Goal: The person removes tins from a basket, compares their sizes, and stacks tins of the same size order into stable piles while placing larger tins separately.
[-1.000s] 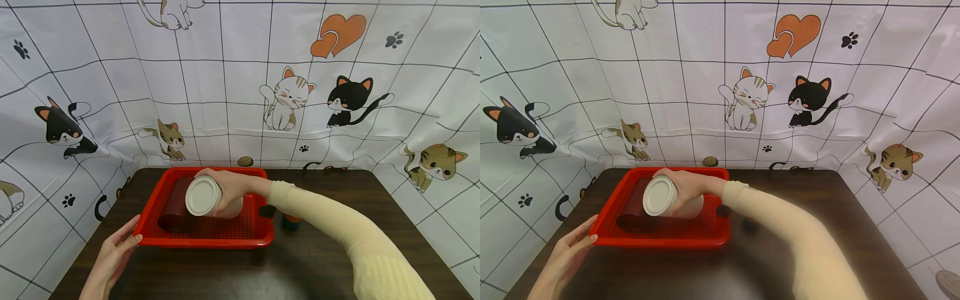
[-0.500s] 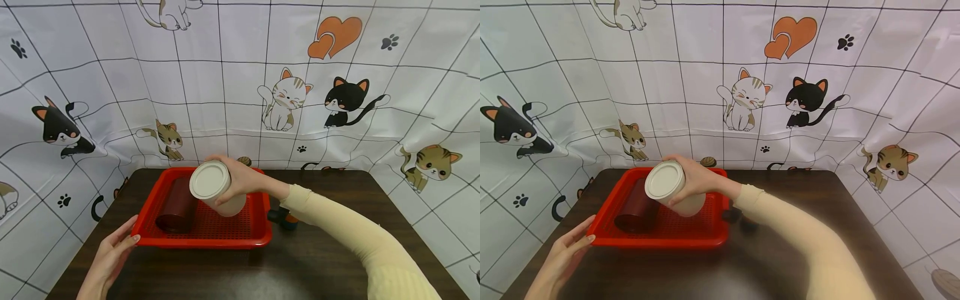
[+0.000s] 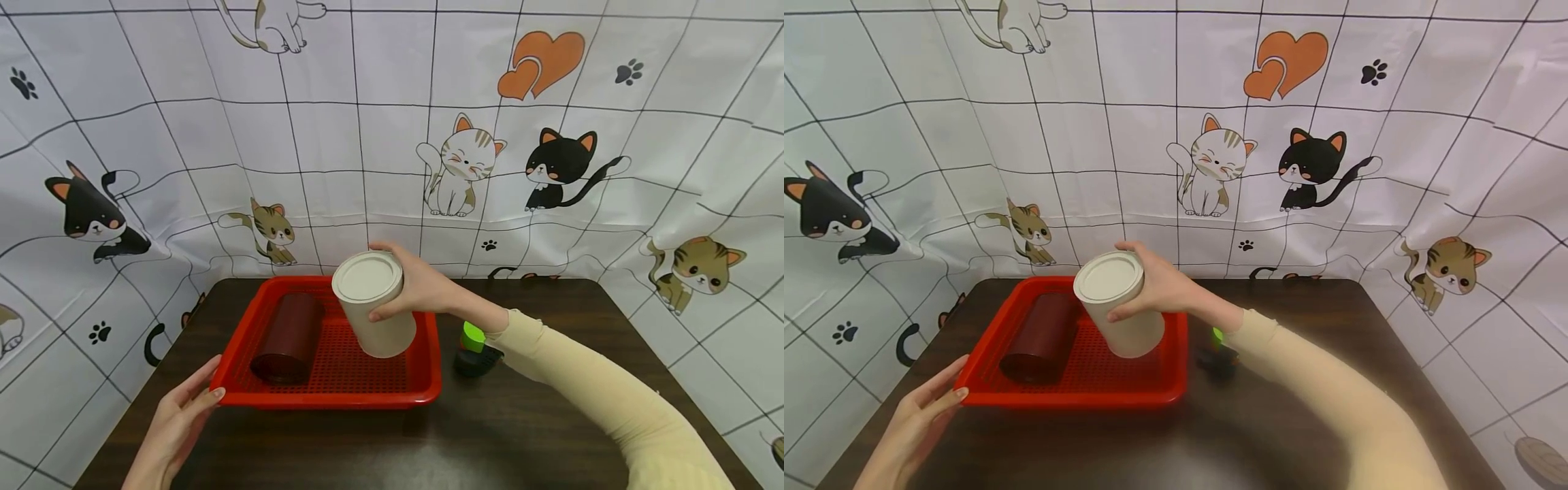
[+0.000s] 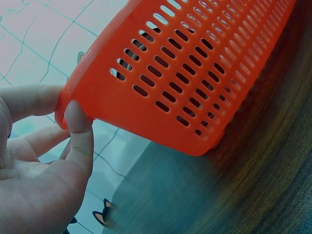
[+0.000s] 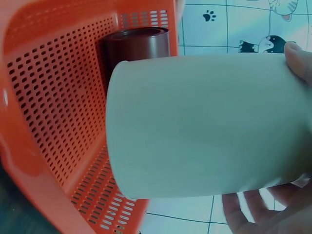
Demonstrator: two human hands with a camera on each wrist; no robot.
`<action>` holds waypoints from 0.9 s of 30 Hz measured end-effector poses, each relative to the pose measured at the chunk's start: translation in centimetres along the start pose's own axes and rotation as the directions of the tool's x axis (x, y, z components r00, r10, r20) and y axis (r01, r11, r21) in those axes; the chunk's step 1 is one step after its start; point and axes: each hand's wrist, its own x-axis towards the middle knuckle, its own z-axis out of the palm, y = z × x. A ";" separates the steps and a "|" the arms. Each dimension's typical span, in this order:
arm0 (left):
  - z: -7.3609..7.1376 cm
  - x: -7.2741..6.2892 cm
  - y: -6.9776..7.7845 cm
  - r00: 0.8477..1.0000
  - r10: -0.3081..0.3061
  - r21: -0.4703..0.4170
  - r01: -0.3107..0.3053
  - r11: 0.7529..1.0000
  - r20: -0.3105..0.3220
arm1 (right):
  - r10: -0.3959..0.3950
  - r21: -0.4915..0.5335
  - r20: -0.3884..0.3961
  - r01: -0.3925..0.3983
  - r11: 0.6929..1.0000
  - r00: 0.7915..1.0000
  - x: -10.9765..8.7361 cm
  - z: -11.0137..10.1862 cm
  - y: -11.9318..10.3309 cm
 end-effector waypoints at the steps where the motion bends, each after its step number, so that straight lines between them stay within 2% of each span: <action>1: 0.0 0.0 0.0 1.000 -0.004 0.004 0.004 1.000 -0.003 | 0.008 -0.004 0.000 -0.008 1.000 1.000 -0.3 -0.2 0.0; 7: -0.1 0.0 -0.1 1.000 -0.015 -0.002 0.015 1.000 -0.013 | 0.032 -0.040 0.001 -0.032 0.999 0.999 -2.1 -1.5 -0.2; 20: -0.1 -0.1 -0.2 1.000 0.000 -0.021 0.000 1.000 -0.001 | 0.084 0.068 0.041 -0.086 0.994 0.996 -6.3 -4.6 -1.2; 27: 0.1 -0.1 -0.2 1.000 0.008 -0.016 -0.008 1.000 -0.001 | 0.110 0.016 0.060 -0.112 0.994 0.992 -7.9 -5.7 -1.2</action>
